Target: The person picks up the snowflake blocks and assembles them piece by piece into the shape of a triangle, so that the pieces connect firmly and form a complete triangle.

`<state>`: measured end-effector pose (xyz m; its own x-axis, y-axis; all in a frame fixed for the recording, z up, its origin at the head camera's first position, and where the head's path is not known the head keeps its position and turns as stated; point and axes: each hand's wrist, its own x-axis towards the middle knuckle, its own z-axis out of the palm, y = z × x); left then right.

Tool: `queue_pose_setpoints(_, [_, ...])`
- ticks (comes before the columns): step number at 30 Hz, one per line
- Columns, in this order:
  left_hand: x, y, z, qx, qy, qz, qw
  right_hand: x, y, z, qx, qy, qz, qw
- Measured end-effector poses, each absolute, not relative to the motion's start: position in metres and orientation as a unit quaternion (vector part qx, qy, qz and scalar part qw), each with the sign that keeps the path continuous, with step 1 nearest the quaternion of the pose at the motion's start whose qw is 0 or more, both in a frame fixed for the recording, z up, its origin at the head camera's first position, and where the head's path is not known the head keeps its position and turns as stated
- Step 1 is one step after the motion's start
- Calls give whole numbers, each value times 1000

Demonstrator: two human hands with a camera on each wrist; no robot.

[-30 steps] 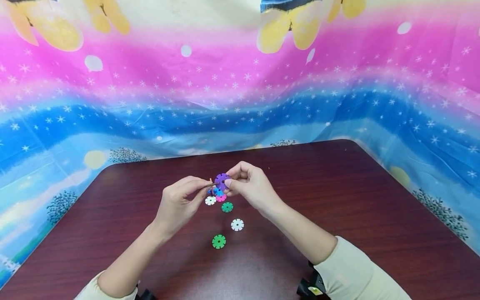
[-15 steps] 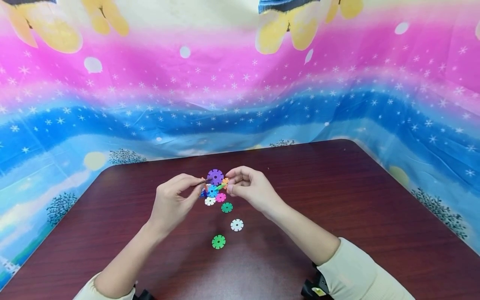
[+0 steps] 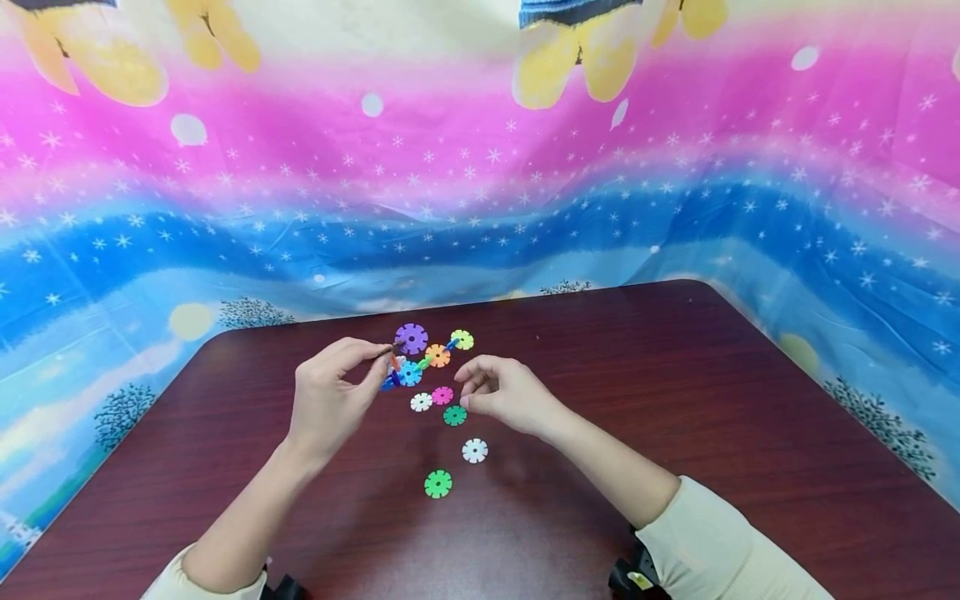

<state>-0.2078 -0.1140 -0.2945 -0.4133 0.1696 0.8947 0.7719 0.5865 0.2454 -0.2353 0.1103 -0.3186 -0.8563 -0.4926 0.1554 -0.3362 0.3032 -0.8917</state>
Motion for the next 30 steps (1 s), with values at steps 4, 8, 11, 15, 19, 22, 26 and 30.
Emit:
queue_pose_setpoints(4, [-209,-115,-294,-300,-767,-344,451,-240,112,-325,-290,822,-483,88])
queue_pose_setpoints(8, [-209,-117,-293,-298,-766,-347,451,-243,113,-330,-316,831,-443,114])
queue_pose_setpoints(11, [-209,-117,-292,-295,-769,-347,450,-245,114,-334,-323,840,-416,133])
queue_pose_setpoints(15, [-208,-118,-292,-292,-771,-346,448,-247,115,-339,-329,847,-388,150])
queue_pose_setpoints(19, [-208,-118,-292,-290,-772,-347,447,-250,115,-343,-330,851,-374,165])
queue_pose_setpoints(22, [-208,-119,-292,-288,-774,-346,447,-252,115,-346,-325,853,-368,176])
queue_pose_setpoints(26, [-208,-120,-292,-285,-776,-343,446,-254,113,-351,-321,858,-356,186])
queue_pose_setpoints(30, [-208,-120,-292,-283,-778,-342,446,-256,110,-356,-319,865,-339,188])
